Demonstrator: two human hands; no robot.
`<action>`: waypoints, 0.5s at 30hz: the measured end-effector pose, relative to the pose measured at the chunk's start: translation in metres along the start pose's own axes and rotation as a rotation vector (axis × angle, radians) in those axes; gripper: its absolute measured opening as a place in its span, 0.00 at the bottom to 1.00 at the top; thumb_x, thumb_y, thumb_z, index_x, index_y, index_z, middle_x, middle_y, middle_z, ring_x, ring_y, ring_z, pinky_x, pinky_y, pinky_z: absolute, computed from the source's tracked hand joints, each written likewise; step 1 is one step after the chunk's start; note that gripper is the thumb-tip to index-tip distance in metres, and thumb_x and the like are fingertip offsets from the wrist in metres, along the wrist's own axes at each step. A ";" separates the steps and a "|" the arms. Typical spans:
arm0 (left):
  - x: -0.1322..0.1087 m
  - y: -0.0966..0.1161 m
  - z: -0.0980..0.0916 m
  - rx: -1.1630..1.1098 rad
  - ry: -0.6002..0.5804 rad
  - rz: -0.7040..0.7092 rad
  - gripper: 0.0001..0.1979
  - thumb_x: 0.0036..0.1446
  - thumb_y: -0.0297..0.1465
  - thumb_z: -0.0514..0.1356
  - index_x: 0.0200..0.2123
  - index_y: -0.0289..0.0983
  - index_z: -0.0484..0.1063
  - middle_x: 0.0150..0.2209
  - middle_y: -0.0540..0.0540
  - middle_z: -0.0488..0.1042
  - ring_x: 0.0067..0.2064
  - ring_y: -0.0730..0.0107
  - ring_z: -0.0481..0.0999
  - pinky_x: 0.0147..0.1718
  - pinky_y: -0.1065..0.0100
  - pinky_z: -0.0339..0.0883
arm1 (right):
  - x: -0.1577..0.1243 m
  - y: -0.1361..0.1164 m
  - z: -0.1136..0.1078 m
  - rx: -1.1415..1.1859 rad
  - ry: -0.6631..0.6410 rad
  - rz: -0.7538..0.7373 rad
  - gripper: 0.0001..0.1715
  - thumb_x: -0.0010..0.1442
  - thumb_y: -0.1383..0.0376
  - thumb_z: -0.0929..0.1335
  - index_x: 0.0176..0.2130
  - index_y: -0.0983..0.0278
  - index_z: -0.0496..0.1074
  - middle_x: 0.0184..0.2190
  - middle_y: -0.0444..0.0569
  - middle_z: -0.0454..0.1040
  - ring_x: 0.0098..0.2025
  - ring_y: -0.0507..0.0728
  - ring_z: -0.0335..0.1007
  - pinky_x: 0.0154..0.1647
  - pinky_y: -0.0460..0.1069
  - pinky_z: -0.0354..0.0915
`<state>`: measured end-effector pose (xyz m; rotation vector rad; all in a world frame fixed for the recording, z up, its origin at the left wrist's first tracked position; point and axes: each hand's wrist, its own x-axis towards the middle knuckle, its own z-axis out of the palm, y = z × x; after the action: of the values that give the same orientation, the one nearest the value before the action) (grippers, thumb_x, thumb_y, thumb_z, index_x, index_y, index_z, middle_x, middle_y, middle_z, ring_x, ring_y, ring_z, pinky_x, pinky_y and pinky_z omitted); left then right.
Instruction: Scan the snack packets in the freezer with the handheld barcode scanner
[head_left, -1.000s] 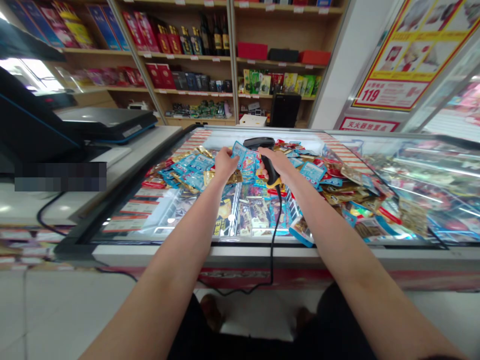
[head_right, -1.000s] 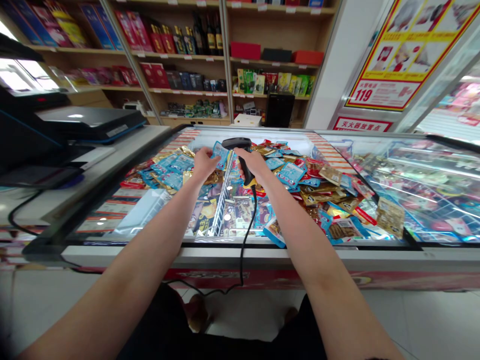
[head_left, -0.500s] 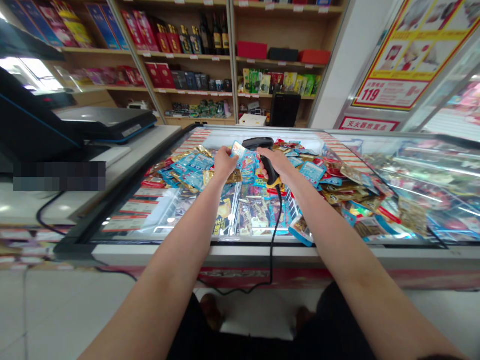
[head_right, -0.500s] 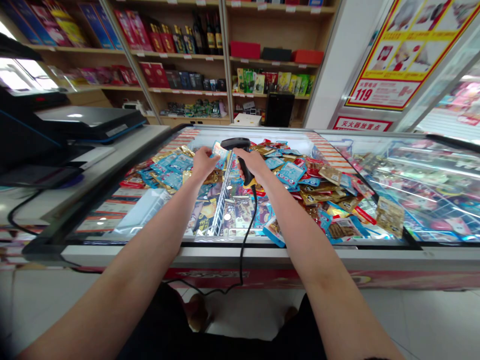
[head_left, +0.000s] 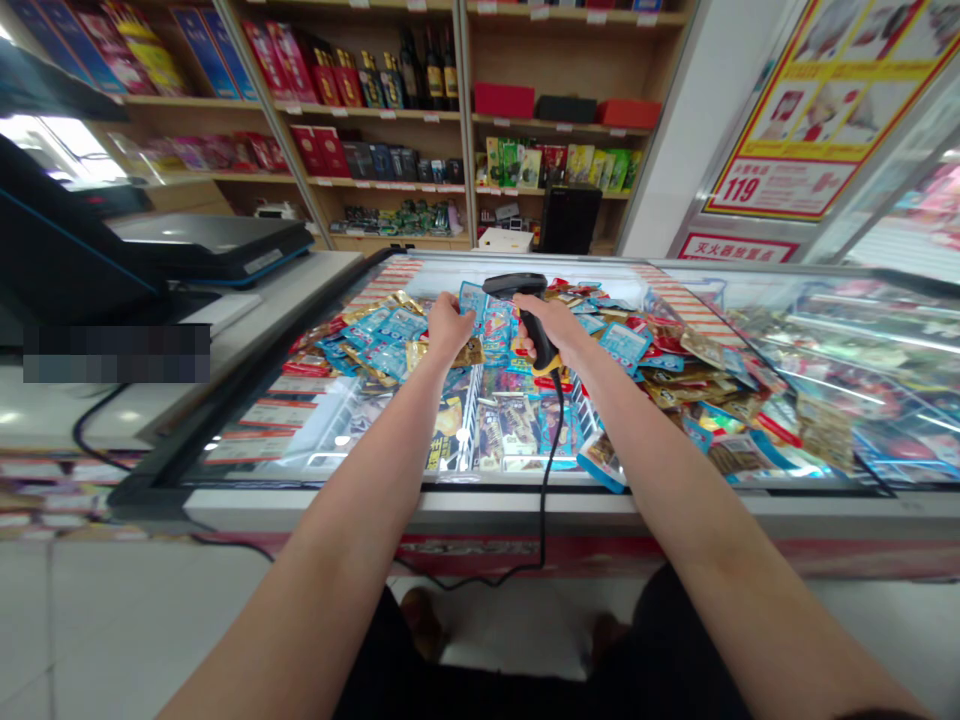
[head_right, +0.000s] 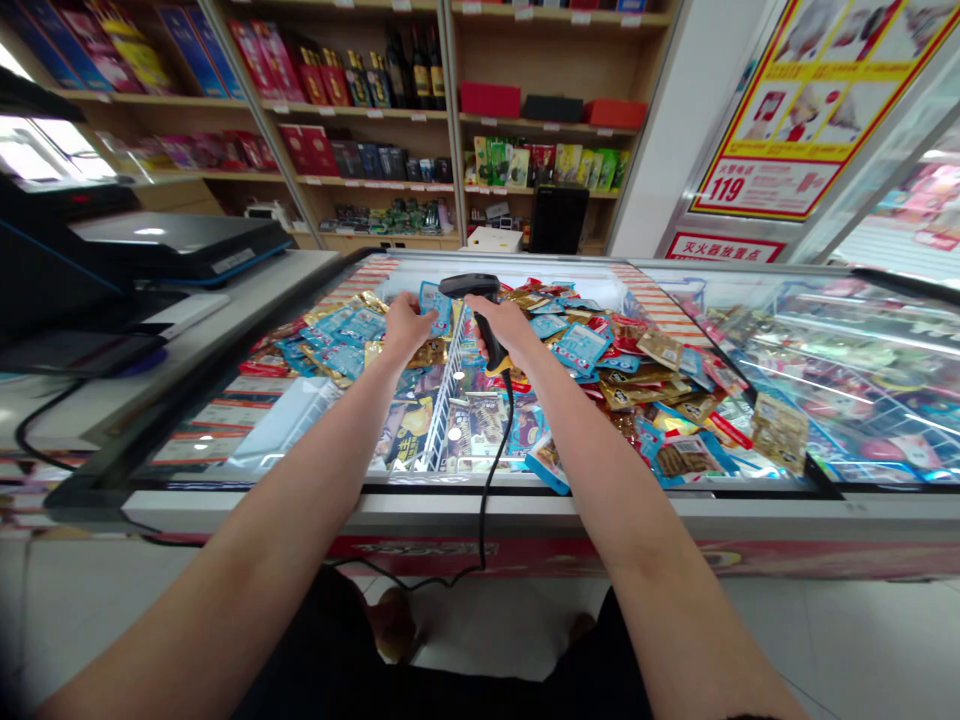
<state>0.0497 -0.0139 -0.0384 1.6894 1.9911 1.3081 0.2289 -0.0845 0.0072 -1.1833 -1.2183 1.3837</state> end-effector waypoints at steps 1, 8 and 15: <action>0.000 0.000 0.000 -0.001 -0.001 0.000 0.15 0.53 0.26 0.63 0.28 0.44 0.56 0.29 0.51 0.65 0.36 0.63 0.70 0.42 0.64 0.63 | 0.000 0.000 0.000 -0.004 -0.003 -0.002 0.20 0.72 0.57 0.68 0.29 0.62 0.66 0.16 0.43 0.69 0.14 0.50 0.62 0.13 0.44 0.62; -0.002 0.002 -0.001 0.000 -0.010 -0.016 0.15 0.53 0.27 0.63 0.28 0.44 0.56 0.30 0.50 0.67 0.38 0.61 0.72 0.44 0.63 0.65 | -0.001 0.000 0.000 -0.027 -0.034 -0.020 0.19 0.72 0.58 0.69 0.29 0.61 0.67 0.16 0.44 0.69 0.14 0.51 0.62 0.13 0.44 0.61; -0.001 0.001 -0.001 -0.017 -0.012 -0.031 0.11 0.53 0.28 0.63 0.31 0.43 0.61 0.31 0.49 0.69 0.42 0.59 0.74 0.47 0.63 0.66 | 0.000 0.001 -0.001 -0.028 -0.041 -0.023 0.20 0.70 0.56 0.71 0.29 0.61 0.67 0.16 0.44 0.69 0.14 0.51 0.62 0.13 0.45 0.61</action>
<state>0.0500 -0.0155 -0.0378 1.6479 1.9859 1.2972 0.2296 -0.0841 0.0061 -1.1618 -1.2799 1.3832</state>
